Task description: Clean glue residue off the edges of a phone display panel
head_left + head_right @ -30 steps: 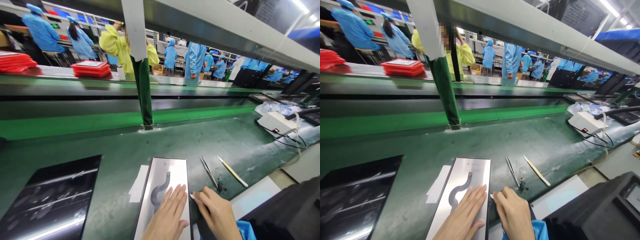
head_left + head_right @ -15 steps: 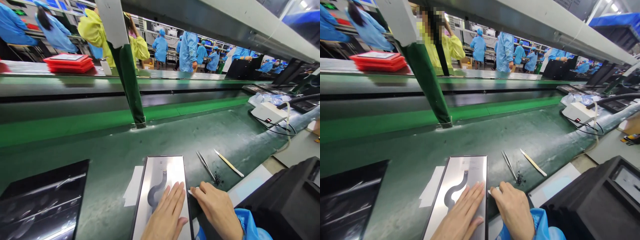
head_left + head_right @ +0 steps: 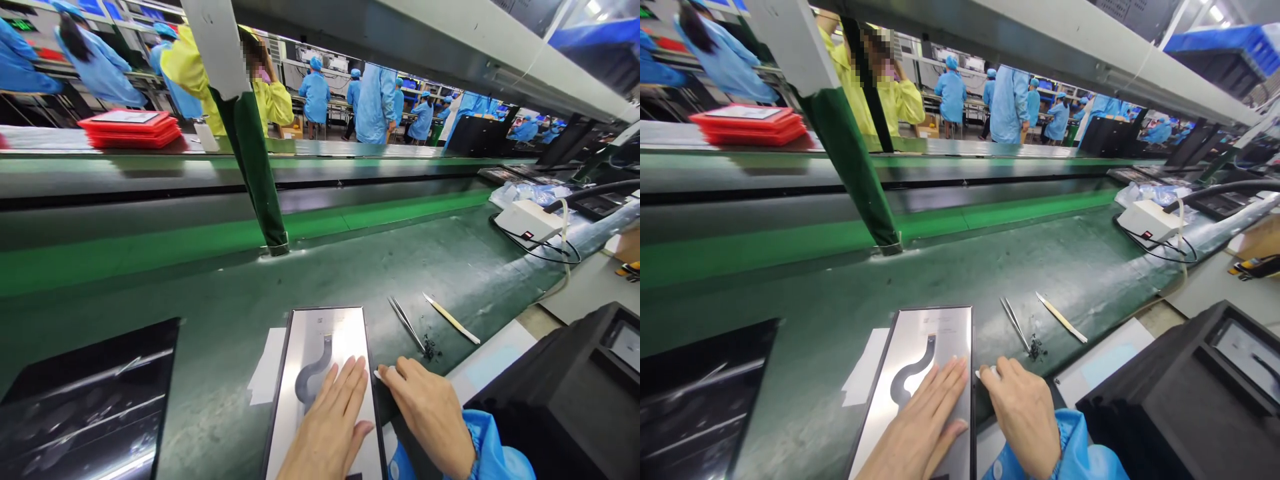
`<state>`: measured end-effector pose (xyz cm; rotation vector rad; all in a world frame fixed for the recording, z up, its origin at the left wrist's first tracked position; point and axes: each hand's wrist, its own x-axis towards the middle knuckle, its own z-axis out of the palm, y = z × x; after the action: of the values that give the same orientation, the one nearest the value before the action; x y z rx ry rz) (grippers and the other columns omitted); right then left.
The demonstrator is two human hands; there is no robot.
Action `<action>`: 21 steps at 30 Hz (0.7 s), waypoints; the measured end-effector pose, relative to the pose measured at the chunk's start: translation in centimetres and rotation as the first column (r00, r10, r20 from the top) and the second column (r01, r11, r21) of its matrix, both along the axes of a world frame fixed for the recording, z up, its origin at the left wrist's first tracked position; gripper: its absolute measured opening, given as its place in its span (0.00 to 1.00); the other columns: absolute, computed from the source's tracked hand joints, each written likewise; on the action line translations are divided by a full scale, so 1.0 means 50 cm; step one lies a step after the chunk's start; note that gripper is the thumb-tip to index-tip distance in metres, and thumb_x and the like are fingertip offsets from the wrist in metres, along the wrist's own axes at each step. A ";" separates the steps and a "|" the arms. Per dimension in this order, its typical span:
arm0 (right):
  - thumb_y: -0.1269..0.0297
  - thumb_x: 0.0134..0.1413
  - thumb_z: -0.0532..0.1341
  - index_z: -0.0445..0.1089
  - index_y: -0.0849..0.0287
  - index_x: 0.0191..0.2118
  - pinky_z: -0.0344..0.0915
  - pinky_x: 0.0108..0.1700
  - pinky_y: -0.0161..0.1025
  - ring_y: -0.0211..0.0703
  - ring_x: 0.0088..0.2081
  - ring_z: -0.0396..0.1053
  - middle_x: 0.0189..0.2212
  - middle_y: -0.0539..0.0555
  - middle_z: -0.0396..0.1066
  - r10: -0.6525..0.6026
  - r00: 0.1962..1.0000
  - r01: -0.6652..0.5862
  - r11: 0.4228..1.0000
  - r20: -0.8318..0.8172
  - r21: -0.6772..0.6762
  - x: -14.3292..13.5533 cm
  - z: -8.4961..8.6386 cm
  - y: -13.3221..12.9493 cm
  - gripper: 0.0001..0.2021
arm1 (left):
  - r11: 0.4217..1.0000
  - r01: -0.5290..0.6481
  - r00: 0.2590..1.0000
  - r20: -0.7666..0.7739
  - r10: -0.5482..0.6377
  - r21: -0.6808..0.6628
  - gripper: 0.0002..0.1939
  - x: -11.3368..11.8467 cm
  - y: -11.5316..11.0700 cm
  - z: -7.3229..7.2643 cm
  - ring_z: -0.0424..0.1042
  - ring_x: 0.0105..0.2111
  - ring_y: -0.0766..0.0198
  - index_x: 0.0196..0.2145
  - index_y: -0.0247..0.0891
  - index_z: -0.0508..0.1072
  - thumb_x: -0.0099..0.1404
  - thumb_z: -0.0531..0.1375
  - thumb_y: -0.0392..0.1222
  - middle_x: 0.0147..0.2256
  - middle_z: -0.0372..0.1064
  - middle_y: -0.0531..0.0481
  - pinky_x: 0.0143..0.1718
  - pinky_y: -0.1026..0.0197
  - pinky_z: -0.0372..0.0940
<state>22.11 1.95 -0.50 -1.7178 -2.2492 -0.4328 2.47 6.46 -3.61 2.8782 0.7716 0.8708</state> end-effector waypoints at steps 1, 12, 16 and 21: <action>0.73 0.71 0.41 0.69 0.55 0.41 0.52 0.27 0.39 0.41 0.26 0.65 0.25 0.50 0.66 0.005 1.000 -0.005 1.000 -0.006 -0.008 0.001 0.001 0.000 0.19 | 1.000 0.005 1.000 0.001 -0.005 -0.008 0.31 -0.001 0.000 0.001 0.69 0.59 0.54 0.71 0.32 0.41 0.77 0.48 0.41 0.61 0.65 0.40 0.56 0.53 0.69; 0.68 0.73 0.40 0.69 0.55 0.40 0.51 0.26 0.38 0.39 0.25 0.64 0.24 0.49 0.64 0.053 0.996 -0.052 0.999 -0.074 0.012 0.008 -0.004 0.009 0.20 | 0.998 0.014 1.000 -0.001 -0.014 -0.055 0.29 -0.004 0.000 0.004 0.67 0.60 0.54 0.71 0.34 0.47 0.76 0.49 0.40 0.62 0.64 0.41 0.58 0.53 0.68; 0.68 0.74 0.39 0.69 0.55 0.41 0.51 0.28 0.38 0.40 0.26 0.63 0.25 0.49 0.65 0.060 0.996 -0.059 0.998 -0.069 0.016 0.011 -0.008 0.013 0.21 | 0.999 0.009 0.999 -0.040 -0.010 -0.035 0.26 -0.006 0.002 0.002 0.67 0.60 0.55 0.69 0.34 0.51 0.77 0.49 0.40 0.62 0.63 0.42 0.58 0.54 0.67; 0.67 0.74 0.39 0.69 0.55 0.40 0.50 0.28 0.39 0.40 0.26 0.63 0.25 0.49 0.65 0.095 0.991 -0.096 0.995 -0.090 -0.005 0.016 -0.010 0.016 0.22 | 1.000 0.017 0.998 -0.067 -0.018 -0.012 0.25 -0.008 0.005 0.002 0.67 0.60 0.54 0.68 0.31 0.54 0.76 0.48 0.40 0.61 0.64 0.42 0.57 0.53 0.68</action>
<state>22.92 2.78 -0.97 -1.5934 -2.2605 -0.3180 2.08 6.69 -3.51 2.9136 0.7534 0.7689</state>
